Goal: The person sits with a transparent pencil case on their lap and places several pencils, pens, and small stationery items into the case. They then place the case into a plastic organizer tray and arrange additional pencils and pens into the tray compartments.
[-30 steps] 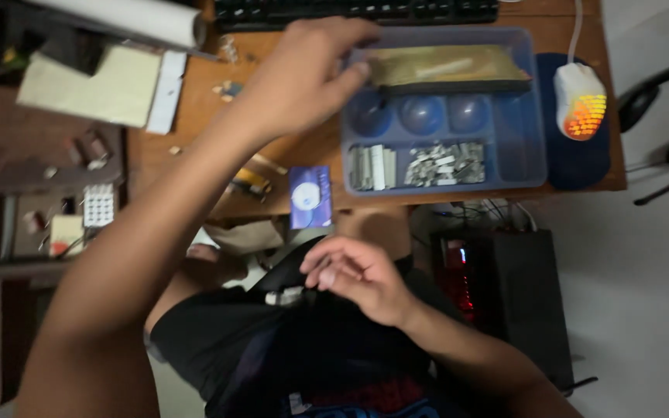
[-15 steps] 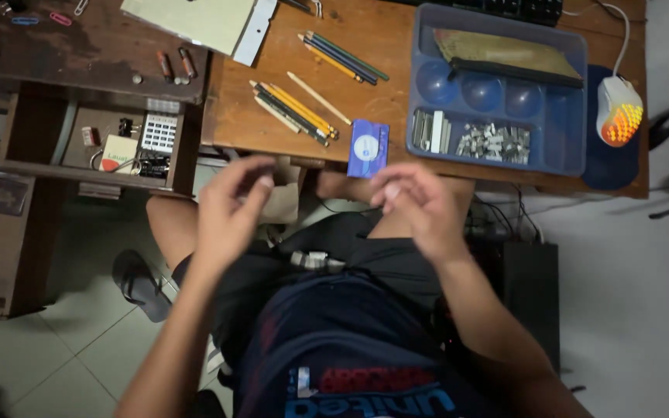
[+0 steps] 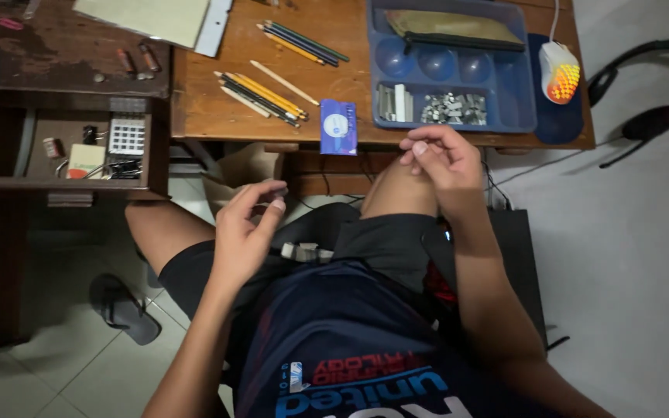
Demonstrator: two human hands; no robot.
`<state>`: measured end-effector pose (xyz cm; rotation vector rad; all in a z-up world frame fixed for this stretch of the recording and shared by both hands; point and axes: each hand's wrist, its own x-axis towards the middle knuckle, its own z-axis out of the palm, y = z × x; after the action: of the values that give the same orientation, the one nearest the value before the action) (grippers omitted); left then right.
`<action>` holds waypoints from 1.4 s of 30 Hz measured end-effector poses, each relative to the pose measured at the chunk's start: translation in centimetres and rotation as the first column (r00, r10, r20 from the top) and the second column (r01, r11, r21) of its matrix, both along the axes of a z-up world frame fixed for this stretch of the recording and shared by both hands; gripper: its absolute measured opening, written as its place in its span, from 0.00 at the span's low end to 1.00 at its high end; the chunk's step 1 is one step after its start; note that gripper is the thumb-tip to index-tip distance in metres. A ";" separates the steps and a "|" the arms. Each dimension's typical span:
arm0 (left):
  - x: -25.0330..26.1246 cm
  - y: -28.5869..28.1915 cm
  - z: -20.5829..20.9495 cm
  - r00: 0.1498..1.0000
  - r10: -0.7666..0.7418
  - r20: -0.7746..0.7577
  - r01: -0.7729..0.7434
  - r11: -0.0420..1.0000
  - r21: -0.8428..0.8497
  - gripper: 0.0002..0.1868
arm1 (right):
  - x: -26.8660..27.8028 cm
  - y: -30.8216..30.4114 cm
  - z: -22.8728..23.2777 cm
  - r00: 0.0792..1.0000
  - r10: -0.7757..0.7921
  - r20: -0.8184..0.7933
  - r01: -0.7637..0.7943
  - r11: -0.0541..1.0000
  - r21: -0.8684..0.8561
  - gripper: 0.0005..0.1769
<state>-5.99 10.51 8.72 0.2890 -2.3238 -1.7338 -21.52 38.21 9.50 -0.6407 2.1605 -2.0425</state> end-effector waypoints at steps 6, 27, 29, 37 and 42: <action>-2.8 0.9 0.5 0.996 -0.082 -0.029 0.080 0.995 -0.066 0.14 | -0.8 2.9 0.8 0.980 -0.193 0.047 0.189 0.979 0.080 0.13; -30.6 8.5 3.7 0.862 -0.461 0.211 0.486 0.637 -0.598 0.30 | -19.7 9.5 1.3 0.905 -0.103 -0.413 0.379 0.638 0.670 0.29; -31.5 9.1 4.0 0.856 -0.451 0.250 0.503 0.620 -0.603 0.28 | -20.2 9.0 1.6 0.913 -0.094 -0.398 0.367 0.616 0.697 0.29; -34.7 10.1 -1.4 0.876 -0.482 0.027 0.402 0.696 -0.595 0.11 | -22.3 10.8 -1.3 0.939 -0.018 -0.342 0.261 0.684 0.681 0.30; -35.3 10.3 -3.3 0.826 -0.482 -0.291 0.284 0.803 -0.524 0.10 | -22.4 11.7 -2.0 0.812 0.022 -0.583 0.450 0.611 0.651 0.10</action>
<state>-41.33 20.81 5.40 -0.6348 -2.4674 -1.1486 -43.88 49.95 7.48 -0.8940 3.2366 -0.7659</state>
